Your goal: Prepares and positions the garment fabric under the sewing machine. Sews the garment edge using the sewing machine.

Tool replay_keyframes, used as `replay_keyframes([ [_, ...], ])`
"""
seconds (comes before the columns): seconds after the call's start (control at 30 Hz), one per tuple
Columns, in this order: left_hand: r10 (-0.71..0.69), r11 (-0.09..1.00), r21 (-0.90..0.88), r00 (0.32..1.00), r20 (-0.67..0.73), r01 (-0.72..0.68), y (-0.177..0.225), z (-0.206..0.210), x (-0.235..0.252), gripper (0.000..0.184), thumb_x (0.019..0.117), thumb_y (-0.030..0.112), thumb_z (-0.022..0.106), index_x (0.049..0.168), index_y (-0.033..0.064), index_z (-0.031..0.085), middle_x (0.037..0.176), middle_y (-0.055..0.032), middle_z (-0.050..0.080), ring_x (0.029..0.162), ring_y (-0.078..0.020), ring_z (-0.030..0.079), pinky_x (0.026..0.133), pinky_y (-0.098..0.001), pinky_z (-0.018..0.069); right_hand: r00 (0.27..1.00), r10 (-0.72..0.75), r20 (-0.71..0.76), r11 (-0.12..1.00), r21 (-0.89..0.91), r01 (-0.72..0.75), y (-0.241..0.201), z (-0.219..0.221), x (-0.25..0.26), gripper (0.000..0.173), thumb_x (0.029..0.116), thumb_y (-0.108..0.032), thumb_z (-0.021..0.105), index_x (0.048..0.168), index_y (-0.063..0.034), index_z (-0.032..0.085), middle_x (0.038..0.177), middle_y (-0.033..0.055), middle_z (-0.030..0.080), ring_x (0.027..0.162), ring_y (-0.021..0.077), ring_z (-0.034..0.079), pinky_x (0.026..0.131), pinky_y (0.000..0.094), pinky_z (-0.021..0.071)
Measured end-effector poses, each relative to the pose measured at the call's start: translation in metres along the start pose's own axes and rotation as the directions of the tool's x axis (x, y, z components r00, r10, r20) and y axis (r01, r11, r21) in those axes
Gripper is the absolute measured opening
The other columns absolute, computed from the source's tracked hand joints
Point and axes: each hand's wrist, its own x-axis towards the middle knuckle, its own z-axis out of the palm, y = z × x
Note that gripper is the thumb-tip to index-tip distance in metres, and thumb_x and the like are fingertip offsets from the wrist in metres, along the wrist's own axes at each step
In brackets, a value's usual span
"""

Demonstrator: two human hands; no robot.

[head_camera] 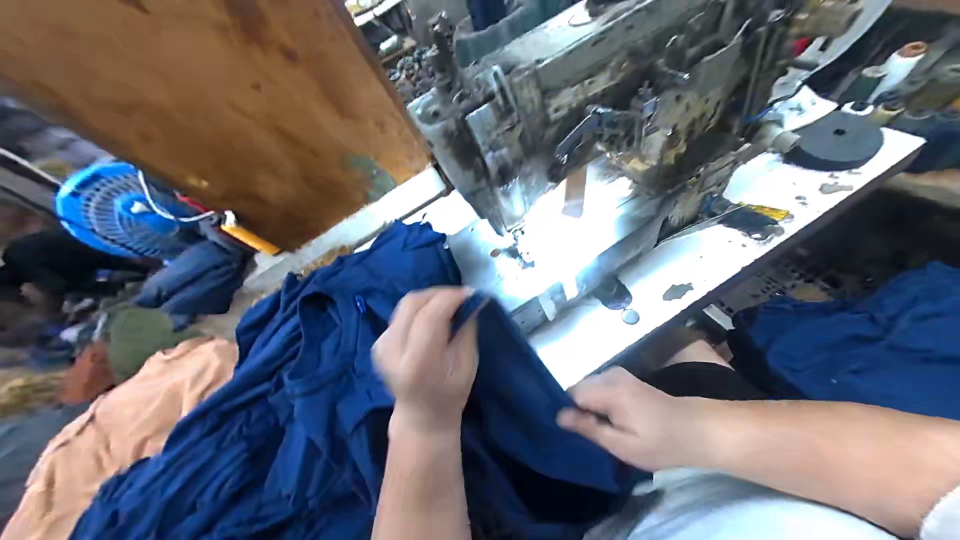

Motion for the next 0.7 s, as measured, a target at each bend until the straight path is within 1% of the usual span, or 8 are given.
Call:
replay_keyframes([
  [0.07,-0.090,0.993,0.102,0.959,0.270,0.065,-0.028,0.051,-0.004,0.014,0.0963,0.015,0.066,0.100,0.0046,0.076,0.094,-0.0113,0.073,0.085,-0.0239,0.072,0.074,-0.0436,0.0596,0.897,0.437,0.061,0.877,0.192,-0.440,0.025,-0.001,0.002,0.035,0.1092,-0.029,0.048,0.094,-0.0039,0.067,0.074,0.0012,0.061,0.068,0.0051,0.060,0.065,0.0260,0.0508],
  [0.13,-0.309,0.948,0.201,0.856,0.414,0.245,-0.035,0.076,0.001,0.019,0.0960,0.025,0.067,0.102,0.0121,0.080,0.095,-0.0086,0.076,0.086,-0.0266,0.074,0.073,-0.0510,0.0595,0.783,0.613,0.105,0.719,0.337,-0.608,0.039,-0.009,0.005,0.032,0.1092,-0.030,0.049,0.094,-0.0084,0.067,0.074,-0.0025,0.062,0.067,0.0024,0.061,0.064,0.0239,0.0514],
  [0.23,-0.536,0.844,0.314,0.680,0.500,0.434,-0.042,0.098,0.031,0.025,0.0943,0.028,0.072,0.101,0.0036,0.077,0.096,-0.0199,0.074,0.095,-0.0400,0.071,0.083,-0.0630,0.0542,0.773,0.633,0.054,0.689,0.417,-0.593,0.044,-0.025,0.015,0.030,0.1085,-0.031,0.049,0.091,-0.0106,0.063,0.072,-0.0037,0.059,0.064,0.0031,0.057,0.060,0.0240,0.0484],
  [0.3,-0.544,0.838,0.342,0.685,0.484,0.425,-0.053,0.119,0.044,0.027,0.0896,0.022,0.075,0.106,0.0002,0.073,0.103,-0.0248,0.071,0.101,-0.0444,0.069,0.085,-0.0659,0.0519,0.806,0.592,-0.026,0.735,0.428,-0.526,0.049,-0.037,0.031,0.029,0.1082,-0.030,0.049,0.090,-0.0115,0.062,0.071,-0.0036,0.057,0.063,0.0036,0.056,0.059,0.0235,0.0476],
  [0.43,-0.499,0.867,0.275,0.707,0.501,0.417,-0.065,0.130,0.050,0.036,0.0907,0.023,0.076,0.119,0.0030,0.070,0.121,-0.0238,0.068,0.117,-0.0411,0.063,0.097,-0.0652,0.0470,0.832,0.552,-0.052,0.757,0.450,-0.474,0.056,-0.038,0.035,0.029,0.1078,-0.027,0.051,0.085,-0.0114,0.059,0.067,-0.0050,0.051,0.059,0.0023,0.050,0.056,0.0210,0.0424],
  [0.57,-0.521,0.853,0.264,0.699,0.490,0.450,-0.066,0.128,0.047,0.036,0.0917,0.027,0.075,0.117,0.0022,0.070,0.117,-0.0248,0.068,0.113,-0.0426,0.064,0.093,-0.0666,0.0474,0.841,0.538,-0.051,0.760,0.460,-0.459,0.058,-0.033,0.033,0.028,0.1081,-0.027,0.050,0.089,-0.0109,0.063,0.069,-0.0053,0.055,0.062,0.0008,0.054,0.058,0.0196,0.0456],
  [0.63,-0.511,0.860,0.263,0.743,0.431,0.438,-0.083,0.140,0.035,0.039,0.0884,0.040,0.074,0.114,0.0099,0.071,0.109,-0.0172,0.072,0.104,-0.0353,0.069,0.084,-0.0620,0.0528,0.859,0.504,-0.088,0.790,0.448,-0.418,0.065,-0.030,0.040,0.029,0.1084,-0.026,0.050,0.087,-0.0103,0.061,0.070,-0.0052,0.054,0.064,0.0013,0.054,0.061,0.0199,0.0462],
  [0.7,-0.506,0.862,0.212,0.750,0.426,0.461,-0.093,0.143,0.035,0.044,0.0884,0.040,0.075,0.117,0.0073,0.070,0.111,-0.0182,0.071,0.107,-0.0352,0.067,0.087,-0.0620,0.0504,0.874,0.464,-0.147,0.826,0.429,-0.366,0.074,-0.026,0.048,0.031,0.1082,-0.024,0.049,0.081,-0.0108,0.058,0.069,-0.0055,0.051,0.064,0.0015,0.051,0.062,0.0200,0.0440],
])
